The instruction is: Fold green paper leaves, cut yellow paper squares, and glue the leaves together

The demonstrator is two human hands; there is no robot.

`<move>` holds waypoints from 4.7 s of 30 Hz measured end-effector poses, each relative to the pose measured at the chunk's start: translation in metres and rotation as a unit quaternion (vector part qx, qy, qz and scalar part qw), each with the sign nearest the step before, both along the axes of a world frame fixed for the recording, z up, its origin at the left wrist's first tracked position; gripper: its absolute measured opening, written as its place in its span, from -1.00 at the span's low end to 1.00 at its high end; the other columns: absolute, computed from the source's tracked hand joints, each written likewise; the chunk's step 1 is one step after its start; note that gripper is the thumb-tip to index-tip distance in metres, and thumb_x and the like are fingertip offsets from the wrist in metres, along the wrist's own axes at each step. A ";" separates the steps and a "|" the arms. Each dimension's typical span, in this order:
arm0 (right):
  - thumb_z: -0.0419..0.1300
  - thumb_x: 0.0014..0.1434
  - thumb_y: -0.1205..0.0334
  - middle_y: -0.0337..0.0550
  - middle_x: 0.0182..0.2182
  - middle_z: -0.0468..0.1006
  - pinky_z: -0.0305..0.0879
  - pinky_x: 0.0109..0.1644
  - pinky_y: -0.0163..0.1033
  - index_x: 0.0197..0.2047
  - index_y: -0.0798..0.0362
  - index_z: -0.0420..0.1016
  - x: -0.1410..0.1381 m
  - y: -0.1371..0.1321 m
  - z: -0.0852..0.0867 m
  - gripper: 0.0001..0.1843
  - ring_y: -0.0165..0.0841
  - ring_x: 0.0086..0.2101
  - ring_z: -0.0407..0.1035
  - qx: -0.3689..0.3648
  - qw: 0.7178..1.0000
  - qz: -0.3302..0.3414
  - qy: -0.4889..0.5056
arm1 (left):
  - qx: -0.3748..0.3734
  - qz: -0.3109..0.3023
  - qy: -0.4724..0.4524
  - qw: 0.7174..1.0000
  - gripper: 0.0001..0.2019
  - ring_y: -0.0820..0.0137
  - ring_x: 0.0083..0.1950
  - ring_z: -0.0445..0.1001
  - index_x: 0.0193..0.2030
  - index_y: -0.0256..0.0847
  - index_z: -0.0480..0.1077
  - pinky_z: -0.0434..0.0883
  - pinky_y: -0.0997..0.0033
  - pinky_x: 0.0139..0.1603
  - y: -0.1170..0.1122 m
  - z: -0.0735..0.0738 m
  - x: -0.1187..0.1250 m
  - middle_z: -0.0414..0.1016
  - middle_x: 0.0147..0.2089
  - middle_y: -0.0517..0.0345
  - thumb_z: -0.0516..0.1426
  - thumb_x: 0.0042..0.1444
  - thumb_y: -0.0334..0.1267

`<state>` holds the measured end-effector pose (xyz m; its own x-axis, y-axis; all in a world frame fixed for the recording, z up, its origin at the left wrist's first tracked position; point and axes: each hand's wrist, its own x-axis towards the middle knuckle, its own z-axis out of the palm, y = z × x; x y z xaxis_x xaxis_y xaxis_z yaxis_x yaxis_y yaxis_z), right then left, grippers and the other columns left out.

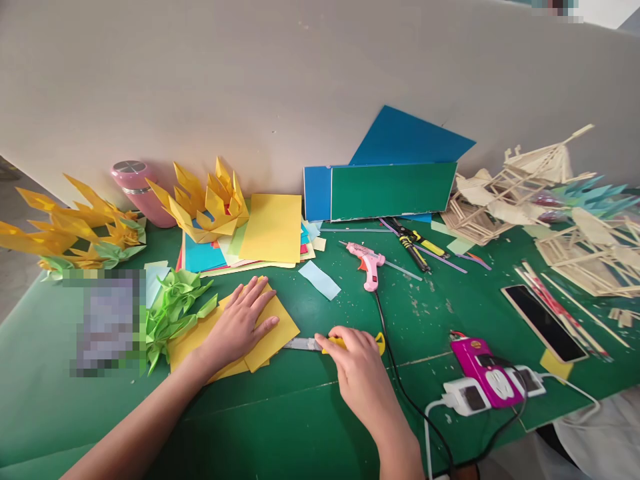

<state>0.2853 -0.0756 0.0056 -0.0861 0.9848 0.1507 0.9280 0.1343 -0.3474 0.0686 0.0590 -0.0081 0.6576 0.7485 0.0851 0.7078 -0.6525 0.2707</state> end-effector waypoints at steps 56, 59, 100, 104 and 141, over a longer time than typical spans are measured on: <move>-0.08 0.35 0.21 -0.04 -0.30 0.47 0.39 -0.30 -0.20 0.07 0.03 0.48 -0.017 0.031 -0.013 -0.62 -0.26 -0.30 0.35 0.039 0.999 -0.003 -0.005 | 0.109 0.006 0.016 0.994 -0.16 0.04 0.39 0.06 0.31 -0.44 0.13 0.05 0.04 0.36 -0.007 -0.018 0.005 0.10 0.37 -0.22 -0.16 0.15 0.29; -0.10 0.36 0.21 -0.04 -0.30 0.46 0.38 -0.28 -0.18 0.08 0.06 0.47 -0.019 0.040 -0.014 -0.60 -0.25 -0.30 0.35 0.033 0.999 0.000 -0.009 | 0.108 0.005 0.012 0.994 -0.15 0.03 0.38 0.07 0.30 -0.47 0.14 0.07 0.03 0.35 -0.007 -0.019 0.005 0.10 0.37 -0.25 -0.16 0.15 0.28; -0.14 0.33 -0.01 0.15 -0.19 0.52 0.33 -0.29 -0.10 -0.07 0.15 0.42 -0.015 0.099 -0.016 -0.53 -0.12 -0.26 0.42 0.190 0.964 -0.183 -0.026 | 0.157 0.065 0.042 0.985 -0.71 0.10 -0.05 0.42 -0.18 -0.18 0.44 0.20 -0.11 0.27 -0.019 0.005 0.005 0.44 -0.19 -0.06 0.05 0.17 -0.03; -0.07 0.31 0.17 0.07 -0.09 0.51 0.35 -0.07 -0.04 -0.03 0.08 0.42 -0.036 0.102 -0.006 -0.68 -0.14 -0.10 0.40 0.182 0.980 -0.073 0.035 | 0.159 0.103 0.069 0.979 -0.75 0.05 -0.06 0.43 -0.17 -0.20 0.44 0.28 -0.13 0.19 -0.031 0.008 -0.002 0.46 -0.19 -0.09 0.07 0.16 -0.10; 0.17 -0.18 0.21 -0.16 -0.69 0.47 0.16 -0.48 -0.22 -0.52 0.06 0.53 0.073 0.115 -0.011 -0.85 -0.20 -0.56 0.38 -0.033 0.871 -0.433 0.231 | 0.007 0.256 -0.406 0.877 -0.84 0.30 -0.25 0.46 -0.27 -0.11 0.46 0.35 0.30 -0.19 -0.006 0.055 -0.072 0.54 -0.32 0.15 0.18 -0.01 -0.18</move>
<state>0.3585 0.0392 -0.0055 0.7475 0.6585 -0.0873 0.4308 -0.5806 -0.6909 -0.0034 0.0530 0.0469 -0.0469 0.9236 0.3805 0.4858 -0.3117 0.8166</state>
